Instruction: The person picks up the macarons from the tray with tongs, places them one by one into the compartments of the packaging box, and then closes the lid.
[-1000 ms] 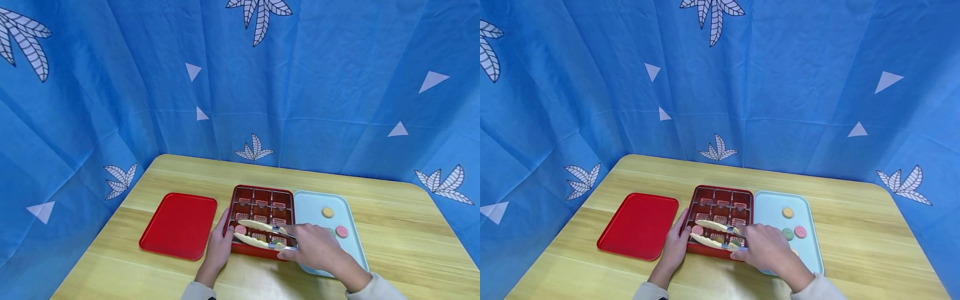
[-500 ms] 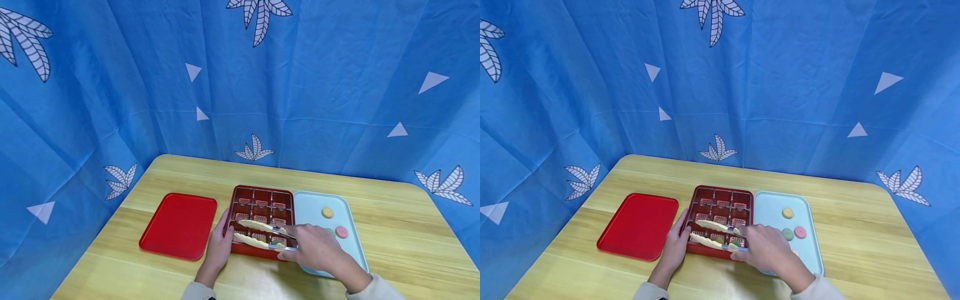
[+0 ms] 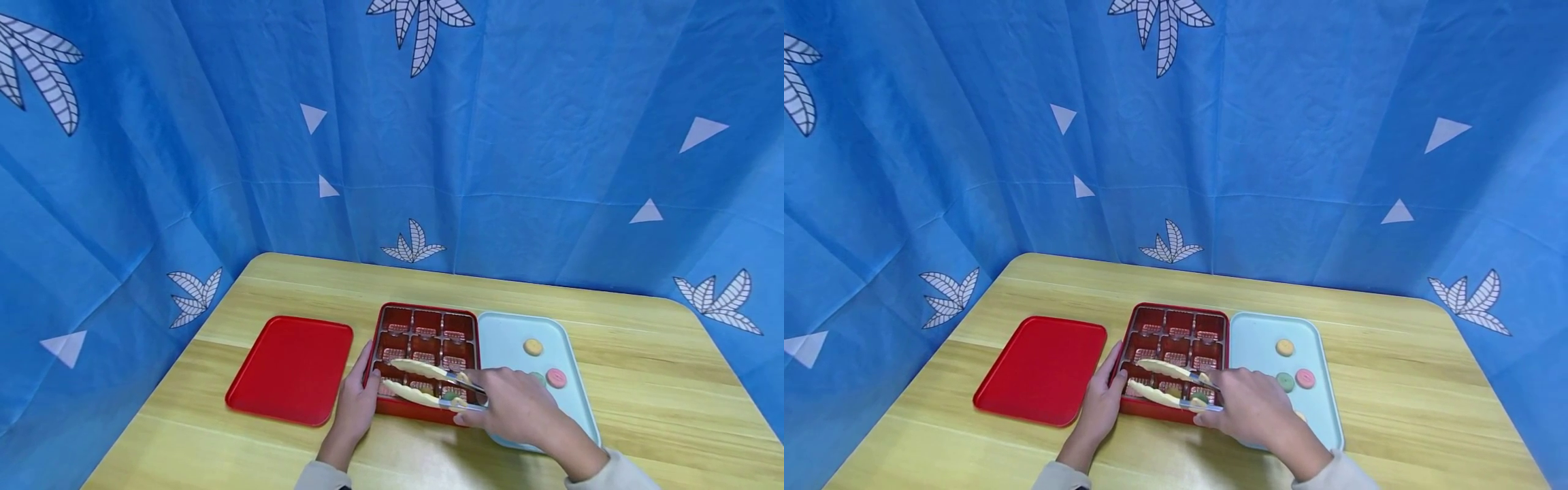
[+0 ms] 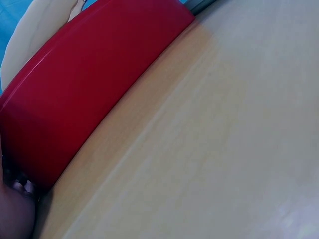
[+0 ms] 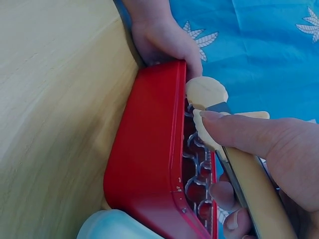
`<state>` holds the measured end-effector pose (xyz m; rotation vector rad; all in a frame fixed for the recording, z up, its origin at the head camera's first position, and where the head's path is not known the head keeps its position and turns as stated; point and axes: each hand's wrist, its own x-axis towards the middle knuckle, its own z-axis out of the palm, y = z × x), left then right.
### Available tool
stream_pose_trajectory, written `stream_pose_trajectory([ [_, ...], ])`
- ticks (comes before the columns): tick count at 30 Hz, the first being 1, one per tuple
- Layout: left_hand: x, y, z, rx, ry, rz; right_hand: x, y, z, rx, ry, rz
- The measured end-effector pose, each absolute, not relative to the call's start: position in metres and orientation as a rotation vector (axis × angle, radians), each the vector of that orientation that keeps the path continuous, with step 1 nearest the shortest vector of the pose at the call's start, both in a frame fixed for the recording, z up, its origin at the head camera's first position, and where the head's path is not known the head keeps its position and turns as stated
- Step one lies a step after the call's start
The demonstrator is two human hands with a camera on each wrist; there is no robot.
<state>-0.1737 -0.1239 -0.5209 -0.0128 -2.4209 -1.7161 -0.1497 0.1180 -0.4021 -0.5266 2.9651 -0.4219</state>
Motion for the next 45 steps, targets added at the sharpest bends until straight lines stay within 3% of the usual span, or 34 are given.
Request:
stream_pose_trajectory([
  [20, -0.176, -0.123, -0.521, -0.009, -2.411, -1.727, -0.150, 0.153, -0.401, -0.509, 3.048, -0.404],
  [45, -0.175, -0.123, -0.520, 0.017, -2.424, -1.732, -0.135, 0.224, -0.406, -0.172, 2.979, -0.468],
])
